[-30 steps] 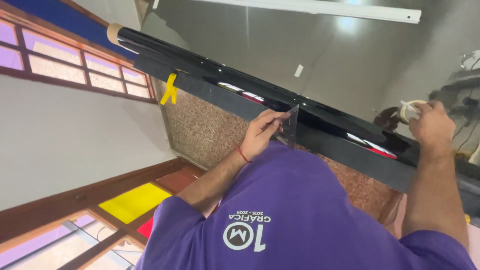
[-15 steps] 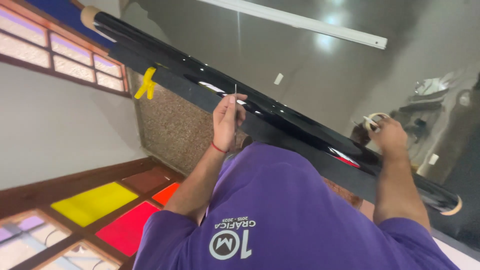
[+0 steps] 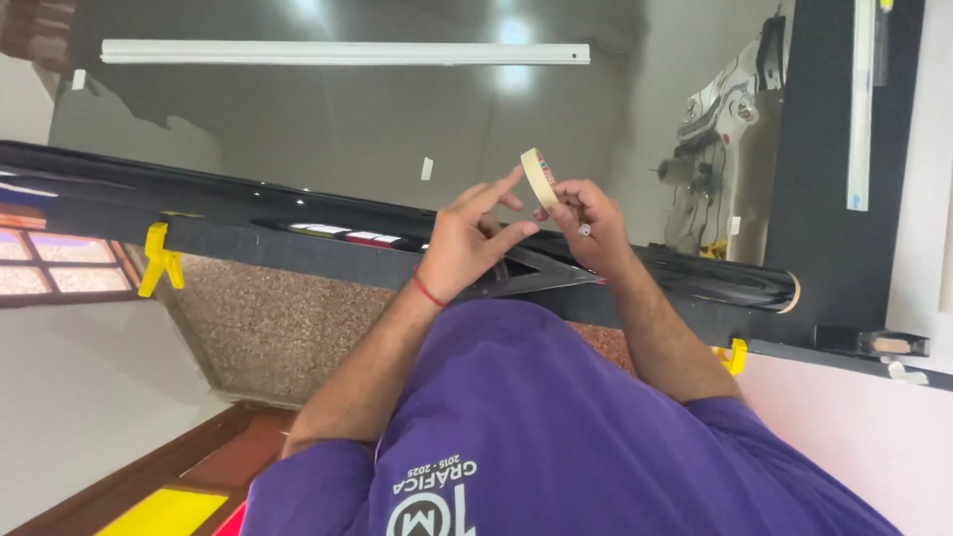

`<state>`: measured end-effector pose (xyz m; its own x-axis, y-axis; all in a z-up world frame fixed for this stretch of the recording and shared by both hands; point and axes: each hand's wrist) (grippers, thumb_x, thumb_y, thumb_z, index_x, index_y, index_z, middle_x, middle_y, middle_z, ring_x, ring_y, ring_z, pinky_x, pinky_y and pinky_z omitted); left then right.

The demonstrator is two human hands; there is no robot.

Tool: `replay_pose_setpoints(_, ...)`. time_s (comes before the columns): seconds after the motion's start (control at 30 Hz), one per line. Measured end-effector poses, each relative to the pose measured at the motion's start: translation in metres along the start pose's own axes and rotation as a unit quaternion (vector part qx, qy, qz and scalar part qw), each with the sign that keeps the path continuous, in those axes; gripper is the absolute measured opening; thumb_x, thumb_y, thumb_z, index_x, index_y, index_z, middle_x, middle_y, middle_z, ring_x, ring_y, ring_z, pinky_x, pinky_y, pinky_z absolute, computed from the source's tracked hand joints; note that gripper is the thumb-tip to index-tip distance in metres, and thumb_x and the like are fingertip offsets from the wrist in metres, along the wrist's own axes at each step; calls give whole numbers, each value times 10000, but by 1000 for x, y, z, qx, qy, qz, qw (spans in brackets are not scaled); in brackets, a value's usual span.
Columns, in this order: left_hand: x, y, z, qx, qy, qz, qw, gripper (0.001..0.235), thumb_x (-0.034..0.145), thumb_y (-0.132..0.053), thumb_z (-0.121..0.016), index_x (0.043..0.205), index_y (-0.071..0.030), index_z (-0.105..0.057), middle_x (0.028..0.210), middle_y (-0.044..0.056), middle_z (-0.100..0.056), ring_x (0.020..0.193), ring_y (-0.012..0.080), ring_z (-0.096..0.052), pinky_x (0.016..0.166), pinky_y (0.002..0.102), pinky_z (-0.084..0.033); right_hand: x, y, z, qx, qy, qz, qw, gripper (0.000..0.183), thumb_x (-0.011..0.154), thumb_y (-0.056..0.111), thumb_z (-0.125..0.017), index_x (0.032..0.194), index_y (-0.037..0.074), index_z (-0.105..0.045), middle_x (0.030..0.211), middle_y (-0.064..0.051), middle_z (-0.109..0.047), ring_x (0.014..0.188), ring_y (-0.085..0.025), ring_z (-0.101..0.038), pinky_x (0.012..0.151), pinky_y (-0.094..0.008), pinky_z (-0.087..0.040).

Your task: Measuring and cutting black vinyl film on a glass table using a ruler, pencil, and utility knife.

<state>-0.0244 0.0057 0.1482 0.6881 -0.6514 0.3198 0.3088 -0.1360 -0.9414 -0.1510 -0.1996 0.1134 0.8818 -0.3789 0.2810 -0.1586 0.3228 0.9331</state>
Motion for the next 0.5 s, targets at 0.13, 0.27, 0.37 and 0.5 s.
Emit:
replay_pose_setpoints(0.13, 7, -7, -14, 89, 14, -46, 995, 783, 880, -197, -1040, 1582, -217, -693, 1298, 97, -802, 640, 157, -769, 573, 310, -630, -5, 32, -8, 23, 2, 34, 999, 330, 1148, 168, -718, 1397, -48, -709, 1028, -159, -833, 915, -157, -768, 830, -336, -628)
replay_pose_setpoints(0.27, 6, -21, -13, 165, -8, -78, 983, 717, 932, -299, -999, 1579, -282, -690, 1306, 52, -753, 706, 242, -782, 637, 386, -652, -14, 39, -8, 85, 44, 12, 995, 472, 1060, -10, -757, 1519, -64, -659, 1195, -167, -834, 806, -117, -694, 719, -301, -585)
replay_pose_setpoints(0.37, 1, -28, -9, 231, -50, -120, 964, 580, 960, -323, -973, 1496, -291, -754, 1240, -13, -758, 749, 240, -806, 633, 384, -663, -19, 30, -13, -13, 13, 40, 999, 521, 1012, -58, -826, 1519, -20, -709, 1156, -130, -869, 705, -64, -640, 550, -231, -488)
replay_pose_setpoints(0.5, -6, -26, -9, 340, -117, -170, 917, 354, 977, -321, -943, 1320, -287, -860, 1076, -73, -829, 789, 166, -834, 669, 274, -666, -16, 31, -25, -84, -26, 54, 995, 458, 1057, -21, -806, 1510, 17, -750, 1175, -152, -883, 891, -29, -661, 593, -274, -520)
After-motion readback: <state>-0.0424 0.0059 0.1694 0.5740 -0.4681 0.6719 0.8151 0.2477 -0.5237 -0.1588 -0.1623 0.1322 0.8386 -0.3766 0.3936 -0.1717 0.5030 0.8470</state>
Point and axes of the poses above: each hand's wrist, its own x-axis towards the middle knuckle, its own z-axis out of the back of the hand, y = z × x
